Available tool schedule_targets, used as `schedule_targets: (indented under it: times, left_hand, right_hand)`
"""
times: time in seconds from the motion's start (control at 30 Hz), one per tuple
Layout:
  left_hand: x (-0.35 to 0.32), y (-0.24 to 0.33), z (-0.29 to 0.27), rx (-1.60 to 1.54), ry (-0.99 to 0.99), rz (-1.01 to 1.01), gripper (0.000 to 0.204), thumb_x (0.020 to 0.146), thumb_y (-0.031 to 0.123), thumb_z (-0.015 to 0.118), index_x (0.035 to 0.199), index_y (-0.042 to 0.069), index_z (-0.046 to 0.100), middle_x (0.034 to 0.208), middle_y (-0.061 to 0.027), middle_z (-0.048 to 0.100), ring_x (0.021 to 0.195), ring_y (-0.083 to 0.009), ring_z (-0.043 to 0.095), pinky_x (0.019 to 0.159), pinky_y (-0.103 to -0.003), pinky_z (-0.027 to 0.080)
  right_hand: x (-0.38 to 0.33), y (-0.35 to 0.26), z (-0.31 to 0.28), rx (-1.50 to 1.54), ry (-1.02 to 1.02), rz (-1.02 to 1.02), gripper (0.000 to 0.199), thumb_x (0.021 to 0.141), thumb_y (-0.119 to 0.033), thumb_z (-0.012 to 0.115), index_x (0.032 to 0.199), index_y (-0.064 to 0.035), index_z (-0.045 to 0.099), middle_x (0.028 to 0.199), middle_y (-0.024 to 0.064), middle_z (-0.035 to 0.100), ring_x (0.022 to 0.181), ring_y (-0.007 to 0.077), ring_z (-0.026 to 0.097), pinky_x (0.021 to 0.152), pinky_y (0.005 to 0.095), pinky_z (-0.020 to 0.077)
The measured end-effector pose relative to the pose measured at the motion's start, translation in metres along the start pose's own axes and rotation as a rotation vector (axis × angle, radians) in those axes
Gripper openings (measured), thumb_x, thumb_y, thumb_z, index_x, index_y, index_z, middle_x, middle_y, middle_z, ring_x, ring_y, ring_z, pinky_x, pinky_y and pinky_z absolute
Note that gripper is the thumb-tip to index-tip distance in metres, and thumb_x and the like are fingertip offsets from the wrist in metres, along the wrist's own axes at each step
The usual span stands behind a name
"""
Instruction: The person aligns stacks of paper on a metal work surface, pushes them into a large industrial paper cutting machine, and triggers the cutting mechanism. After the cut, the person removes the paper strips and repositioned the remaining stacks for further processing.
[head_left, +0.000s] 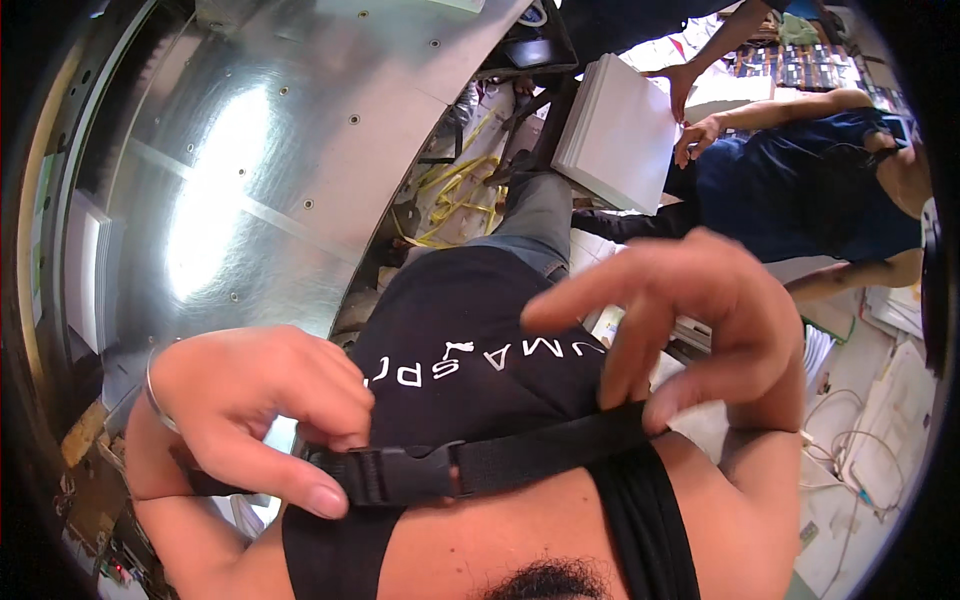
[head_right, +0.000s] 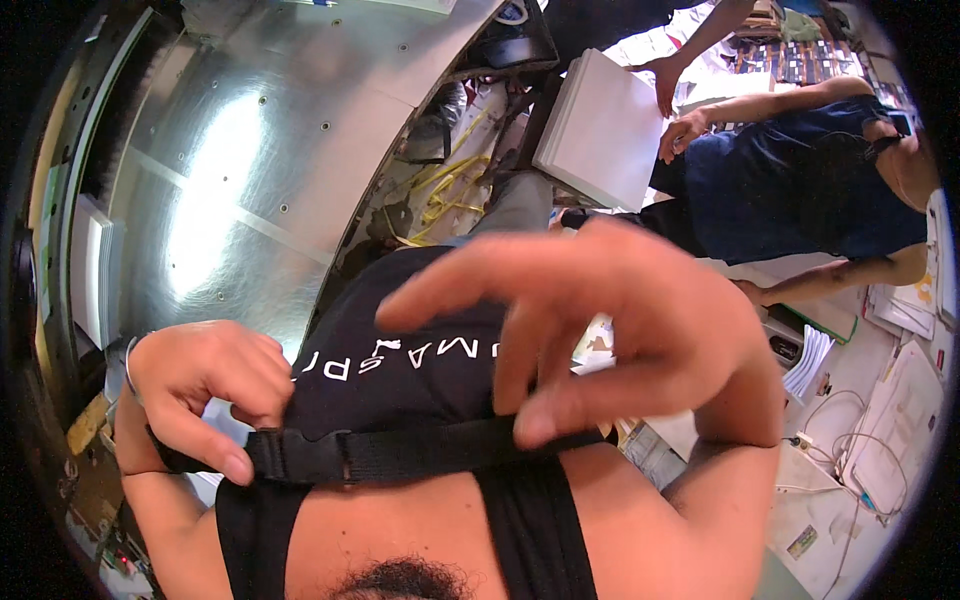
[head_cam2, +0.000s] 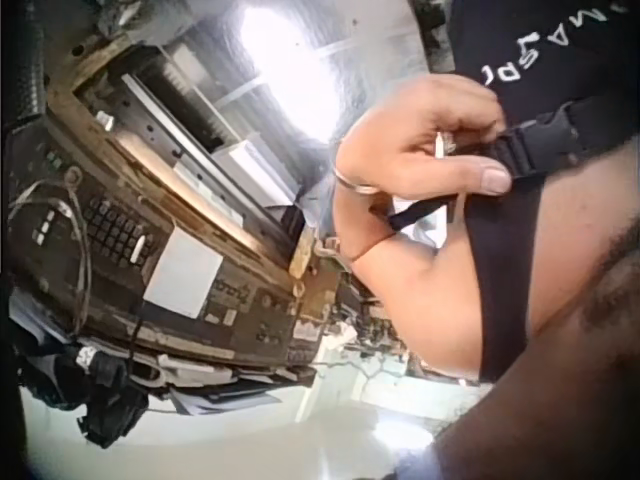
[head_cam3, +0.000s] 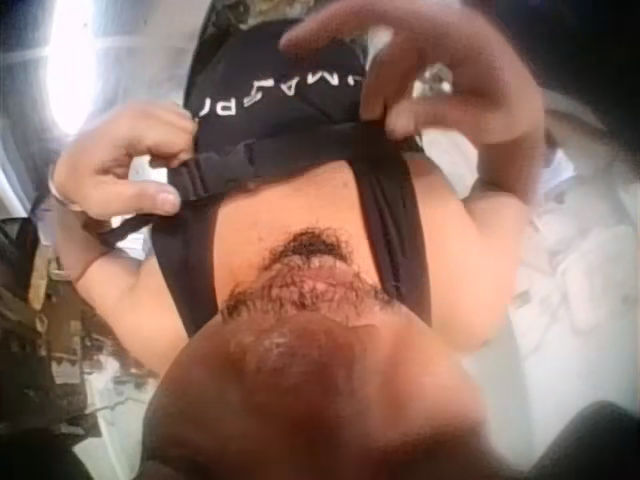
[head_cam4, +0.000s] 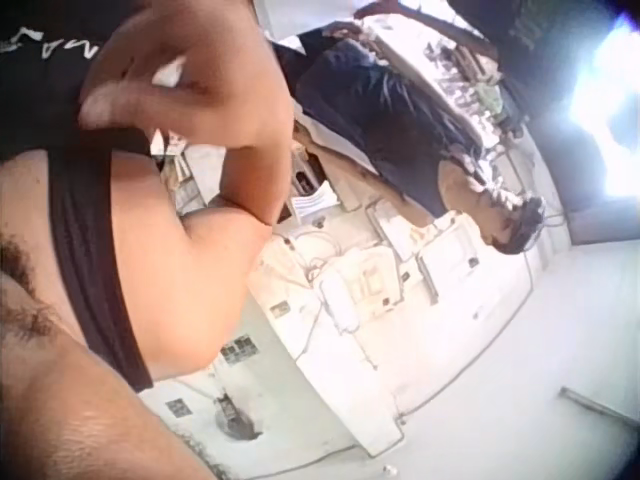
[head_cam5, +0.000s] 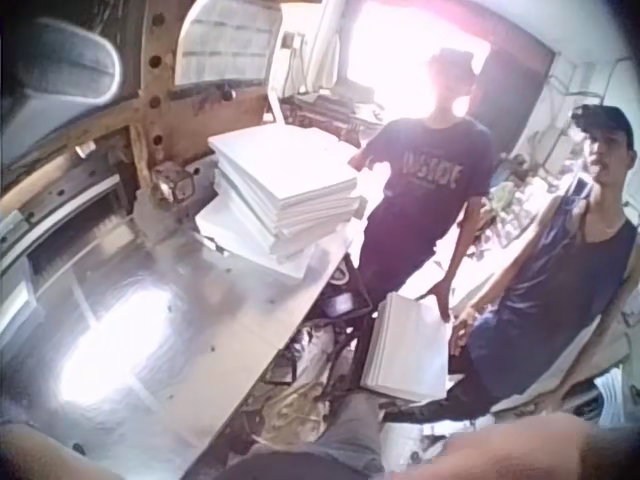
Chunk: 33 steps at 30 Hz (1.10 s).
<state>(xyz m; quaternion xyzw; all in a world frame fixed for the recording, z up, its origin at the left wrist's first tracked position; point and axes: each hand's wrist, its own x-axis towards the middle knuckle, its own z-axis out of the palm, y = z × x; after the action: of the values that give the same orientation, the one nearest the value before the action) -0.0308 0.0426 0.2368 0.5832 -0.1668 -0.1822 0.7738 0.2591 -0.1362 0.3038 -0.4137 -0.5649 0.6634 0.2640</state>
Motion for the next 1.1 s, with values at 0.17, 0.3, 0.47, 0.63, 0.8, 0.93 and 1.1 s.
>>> schedule_targets:
  times: [0.17, 0.3, 0.47, 0.63, 0.8, 0.93, 1.1]
  left_hand:
    - [-0.032, -0.021, 0.001, -0.052, -0.018, 0.001, 0.028, 0.087, 0.023, 0.075, 0.082, -0.002, 0.063, 0.067, -0.0071, 0.051, 0.059, -0.025, 0.048, 0.056, -0.036, 0.036]
    - [-0.055, -0.037, 0.009, -0.209, 0.067, -0.184, 0.023, 0.09, 0.016, 0.074, 0.084, -0.004, 0.064, 0.071, -0.0072, 0.054, 0.064, -0.0178, 0.05, 0.061, -0.033, 0.038]
    - [-0.068, -0.048, 0.021, -0.212, 0.236, -0.214, 0.022, 0.09, 0.017, 0.074, 0.086, -0.002, 0.065, 0.075, -0.0042, 0.054, 0.072, -0.0143, 0.05, 0.067, -0.031, 0.039]
    - [-0.048, -0.033, 0.017, -0.121, 0.246, -0.015, 0.034, 0.09, 0.021, 0.074, 0.073, 0.001, 0.053, 0.071, -0.0028, 0.044, 0.068, -0.0171, 0.042, 0.065, -0.031, 0.034]
    - [-0.032, -0.006, 0.007, -0.234, 0.144, -0.048, 0.035, 0.096, 0.025, 0.068, 0.074, 0.002, 0.054, 0.071, 0.0002, 0.043, 0.067, -0.0093, 0.041, 0.062, -0.029, 0.033]
    - [-0.024, 0.013, 0.002, -0.16, 0.123, -0.122, 0.035, 0.097, 0.026, 0.067, 0.075, 0.002, 0.056, 0.069, 0.0015, 0.043, 0.067, -0.0084, 0.042, 0.062, -0.029, 0.034]
    - [-0.016, 0.023, -0.001, -0.041, 0.085, -0.097, 0.033, 0.099, 0.025, 0.065, 0.079, 0.001, 0.056, 0.067, 0.0026, 0.043, 0.066, -0.0075, 0.041, 0.062, -0.029, 0.035]
  right_hand:
    - [-0.019, 0.064, -0.017, 0.154, 0.651, -0.012, 0.086, 0.078, -0.038, 0.077, 0.141, 0.0097, 0.043, 0.106, 0.017, 0.068, 0.101, 0.0209, 0.066, 0.088, 0.0328, 0.0506]
    - [-0.022, 0.102, -0.008, 0.071, 0.491, 0.248, 0.076, 0.08, -0.033, 0.082, 0.141, -0.0011, 0.051, 0.112, 0.0095, 0.068, 0.106, 0.018, 0.063, 0.096, 0.0365, 0.0492]
    - [-0.035, 0.079, 0.001, 0.345, 0.215, -0.013, 0.057, 0.075, -0.032, 0.088, 0.121, -0.0038, 0.067, 0.111, 0.0106, 0.069, 0.104, 0.0196, 0.064, 0.092, 0.0358, 0.0499]
    - [-0.052, 0.021, 0.013, 0.074, 0.263, 0.087, 0.027, 0.082, -0.016, 0.083, 0.102, -0.0006, 0.073, 0.097, 0.0104, 0.072, 0.091, 0.0191, 0.068, 0.081, 0.0318, 0.0522]
    - [-0.035, -0.011, 0.018, -0.015, 0.121, 0.03, 0.043, 0.084, -0.023, 0.081, 0.117, 0.0025, 0.069, 0.098, 0.0146, 0.069, 0.091, 0.0254, 0.066, 0.083, 0.0361, 0.0508]
    - [-0.026, -0.022, 0.02, -0.1, -0.007, 0.172, 0.039, 0.09, -0.019, 0.075, 0.12, 0.0028, 0.062, 0.096, 0.0125, 0.066, 0.087, 0.0229, 0.063, 0.078, 0.0347, 0.0497]
    - [-0.031, -0.027, 0.019, 0.071, -0.121, 0.259, 0.019, 0.098, -0.013, 0.064, 0.11, 0.0001, 0.059, 0.092, 0.0083, 0.063, 0.084, 0.0154, 0.059, 0.074, 0.0322, 0.047]
